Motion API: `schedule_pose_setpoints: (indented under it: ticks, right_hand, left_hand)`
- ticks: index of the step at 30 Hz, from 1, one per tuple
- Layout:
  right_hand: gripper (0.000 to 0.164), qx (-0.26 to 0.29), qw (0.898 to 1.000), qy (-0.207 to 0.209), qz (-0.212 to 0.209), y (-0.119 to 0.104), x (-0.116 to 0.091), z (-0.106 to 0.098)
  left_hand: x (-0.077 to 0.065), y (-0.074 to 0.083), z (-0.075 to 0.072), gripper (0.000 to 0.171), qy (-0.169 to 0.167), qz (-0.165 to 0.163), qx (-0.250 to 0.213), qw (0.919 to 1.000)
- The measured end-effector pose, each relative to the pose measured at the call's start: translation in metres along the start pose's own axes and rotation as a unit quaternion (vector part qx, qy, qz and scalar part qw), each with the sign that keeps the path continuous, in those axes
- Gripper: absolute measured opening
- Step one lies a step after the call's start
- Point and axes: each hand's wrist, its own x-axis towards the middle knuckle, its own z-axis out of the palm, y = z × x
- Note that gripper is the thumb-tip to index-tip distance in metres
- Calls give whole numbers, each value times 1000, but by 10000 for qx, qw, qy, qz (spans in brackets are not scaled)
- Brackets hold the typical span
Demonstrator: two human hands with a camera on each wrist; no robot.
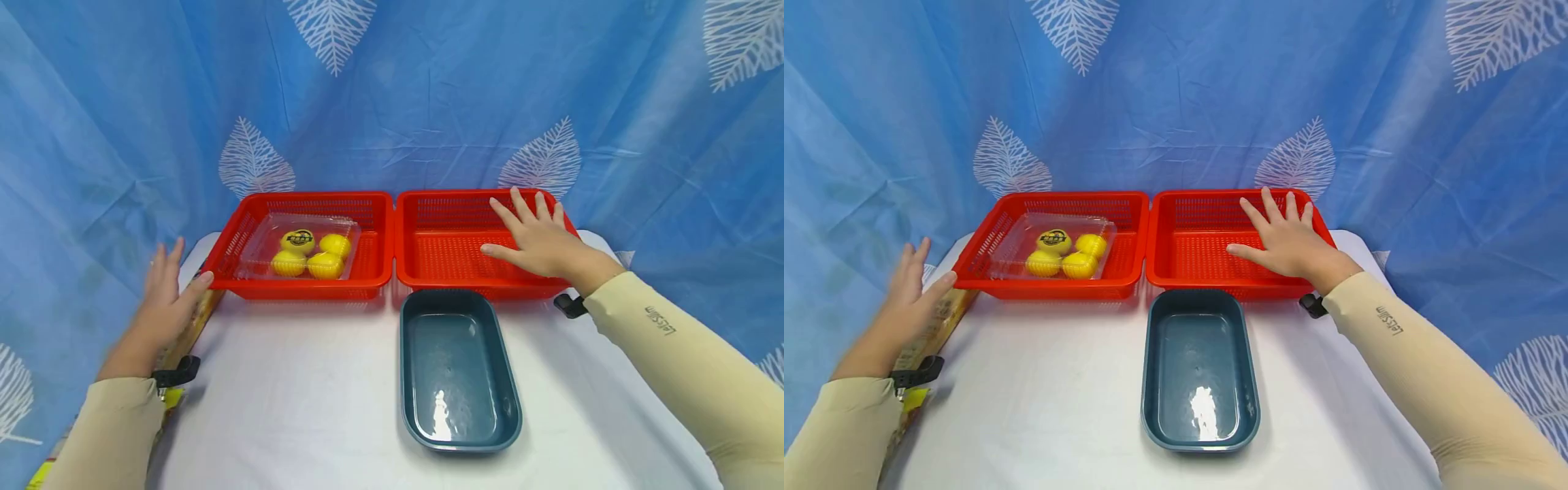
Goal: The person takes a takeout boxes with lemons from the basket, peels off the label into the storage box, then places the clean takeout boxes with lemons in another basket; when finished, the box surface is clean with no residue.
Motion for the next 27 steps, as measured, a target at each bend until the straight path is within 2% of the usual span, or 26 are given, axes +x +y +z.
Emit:
schedule_pose_setpoints:
  ticks: [4, 10, 13, 16, 18, 22, 23, 25, 27]
  right_hand:
    - [103, 225, 9996, 21, -146, -17, 10, 4]
    - [101, 570, 9975, 47, -421, -50, 25, 11]
    - [101, 741, 9957, 39, -556, -66, 30, 14]
    - [101, 887, 9935, -12, -713, -84, 36, 16]
    - [100, 931, 9923, -7, -819, -95, 41, 18]
    - [100, 979, 9899, 16, -1029, -119, 49, 22]
    - [99, 995, 9890, 24, -1094, -126, 52, 23]
    - [99, 1042, 9870, -2, -1223, -141, 56, 25]
    - [98, 1067, 9851, -55, -1348, -155, 60, 27]
  left_hand:
    - [-1, 6, 17, 87, 222, -364, -877, 9952]
    - [7, 15, 38, 82, 497, -491, -1761, 9819]
    - [12, 19, 46, 77, 551, -875, -2392, 9655]
    - [16, 21, 52, 73, 862, -1186, -2868, 9467]
    - [18, 23, 56, 72, 1201, -1252, -3300, 9279]
    - [19, 24, 67, 74, 1608, -1389, -3740, 9028]
    - [18, 24, 70, 76, 1664, -1427, -3780, 8995]
    - [15, 22, 76, 78, 1697, -1547, -3633, 9029]
    - [13, 19, 81, 78, 1729, -1560, -3658, 9011]
